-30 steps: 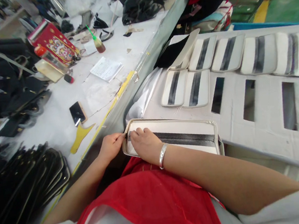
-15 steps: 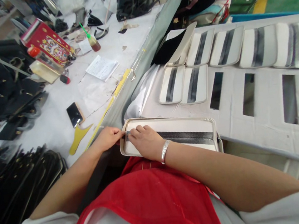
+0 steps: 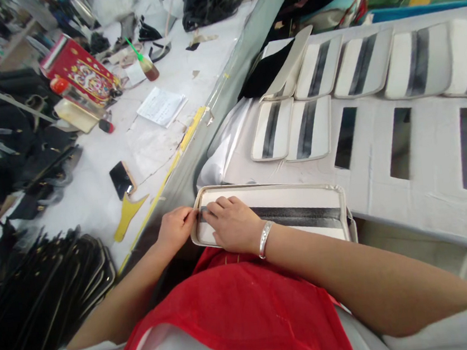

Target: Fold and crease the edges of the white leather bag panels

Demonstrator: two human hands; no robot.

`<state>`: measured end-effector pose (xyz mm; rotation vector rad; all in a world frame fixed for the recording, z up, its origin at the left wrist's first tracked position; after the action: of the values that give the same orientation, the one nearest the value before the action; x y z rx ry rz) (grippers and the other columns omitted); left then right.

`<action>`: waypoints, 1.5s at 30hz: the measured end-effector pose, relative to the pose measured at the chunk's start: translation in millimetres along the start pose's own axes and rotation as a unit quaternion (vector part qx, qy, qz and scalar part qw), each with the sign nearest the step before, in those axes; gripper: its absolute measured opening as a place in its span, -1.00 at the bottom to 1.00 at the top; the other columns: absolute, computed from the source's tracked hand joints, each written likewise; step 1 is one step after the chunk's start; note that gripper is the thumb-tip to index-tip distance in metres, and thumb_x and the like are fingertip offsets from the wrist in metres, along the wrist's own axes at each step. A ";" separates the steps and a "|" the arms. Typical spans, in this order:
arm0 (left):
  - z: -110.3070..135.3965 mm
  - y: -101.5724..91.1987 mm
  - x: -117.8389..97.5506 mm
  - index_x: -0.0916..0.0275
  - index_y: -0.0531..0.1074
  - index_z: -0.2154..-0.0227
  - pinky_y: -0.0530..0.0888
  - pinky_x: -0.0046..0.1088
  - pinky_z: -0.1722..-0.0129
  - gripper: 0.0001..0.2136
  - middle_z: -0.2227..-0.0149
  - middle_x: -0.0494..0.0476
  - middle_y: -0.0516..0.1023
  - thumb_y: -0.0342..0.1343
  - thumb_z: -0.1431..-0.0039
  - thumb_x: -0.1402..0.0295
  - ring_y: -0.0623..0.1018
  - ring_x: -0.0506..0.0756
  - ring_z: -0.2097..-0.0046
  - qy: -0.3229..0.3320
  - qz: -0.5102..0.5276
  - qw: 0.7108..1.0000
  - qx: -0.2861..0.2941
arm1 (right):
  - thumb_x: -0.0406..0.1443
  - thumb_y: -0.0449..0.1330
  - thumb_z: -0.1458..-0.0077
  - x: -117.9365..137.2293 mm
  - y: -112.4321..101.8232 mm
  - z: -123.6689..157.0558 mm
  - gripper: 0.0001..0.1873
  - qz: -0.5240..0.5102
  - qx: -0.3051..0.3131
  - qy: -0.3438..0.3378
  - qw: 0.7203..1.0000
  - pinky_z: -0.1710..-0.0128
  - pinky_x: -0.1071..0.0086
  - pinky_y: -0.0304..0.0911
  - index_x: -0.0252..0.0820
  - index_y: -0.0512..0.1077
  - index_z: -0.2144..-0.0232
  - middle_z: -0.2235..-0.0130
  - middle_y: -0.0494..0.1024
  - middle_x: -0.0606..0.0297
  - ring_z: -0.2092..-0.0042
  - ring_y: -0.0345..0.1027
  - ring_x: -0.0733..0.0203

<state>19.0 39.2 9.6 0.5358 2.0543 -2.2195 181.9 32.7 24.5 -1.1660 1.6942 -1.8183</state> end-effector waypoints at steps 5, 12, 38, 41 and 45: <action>3.8 3.5 -0.3 0.27 0.47 0.42 0.36 -0.45 0.25 -0.72 0.41 0.16 0.54 -0.11 -0.27 0.31 0.50 0.07 0.32 0.009 -0.001 1.000 -0.028 | 0.03 0.14 -0.05 1.2 0.6 0.1 -0.36 -0.007 0.003 -0.003 1.000 0.05 0.16 0.01 -0.28 0.29 -0.05 0.02 0.35 0.05 0.03 0.14 -0.04; 8.3 -3.0 -0.6 0.27 0.51 0.38 0.36 -0.47 0.31 -0.73 0.41 0.13 0.58 -0.02 -0.20 0.23 0.52 0.07 0.36 -0.078 0.077 0.994 0.001 | 0.05 0.17 0.00 0.4 0.1 1.5 -0.32 -0.006 -0.004 0.000 1.000 0.07 0.16 0.01 -0.28 0.29 -0.05 0.04 0.35 0.05 0.04 0.14 -0.05; 32.4 6.7 -6.9 0.24 0.51 0.20 0.39 -0.40 -0.01 -0.70 0.13 0.19 0.57 -0.10 -0.26 0.25 0.52 0.10 0.08 -0.040 0.150 0.987 -0.044 | 0.02 0.18 0.00 -5.8 0.5 0.9 -0.35 -0.024 0.005 -0.004 1.000 0.08 0.17 -0.01 -0.24 0.30 -0.04 0.03 0.33 0.03 0.03 0.12 -0.04; 29.9 6.0 -0.4 0.27 0.53 0.28 0.43 -0.41 0.09 -0.65 0.21 0.17 0.59 -0.11 -0.26 0.18 0.54 0.10 0.15 -0.113 0.281 0.952 -0.049 | 0.03 0.18 0.00 -5.1 1.0 0.1 -0.35 -0.022 0.005 -0.004 1.000 0.07 0.16 -0.01 -0.25 0.31 -0.03 0.03 0.33 0.03 0.04 0.12 -0.05; 21.3 16.9 10.7 0.30 0.48 0.49 0.43 -0.50 0.40 -0.68 0.51 0.04 0.49 0.10 -0.09 0.10 0.47 0.02 0.43 -0.247 0.457 0.854 -0.036 | 0.05 0.18 0.00 -5.1 1.6 -0.5 -0.34 -0.020 0.003 -0.002 1.000 0.08 0.16 0.00 -0.25 0.31 -0.03 0.02 0.33 0.04 0.03 0.12 -0.05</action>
<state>9.3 18.6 -8.8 0.6559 1.2130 -1.4791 184.1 36.6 21.5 -1.2083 1.6745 -1.8424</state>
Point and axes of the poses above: each hand's wrist, its own z-axis away from the middle knuckle, its own y-axis out of the palm, x = y × z, the point moved 4 cm from there along -z, towards the middle knuckle
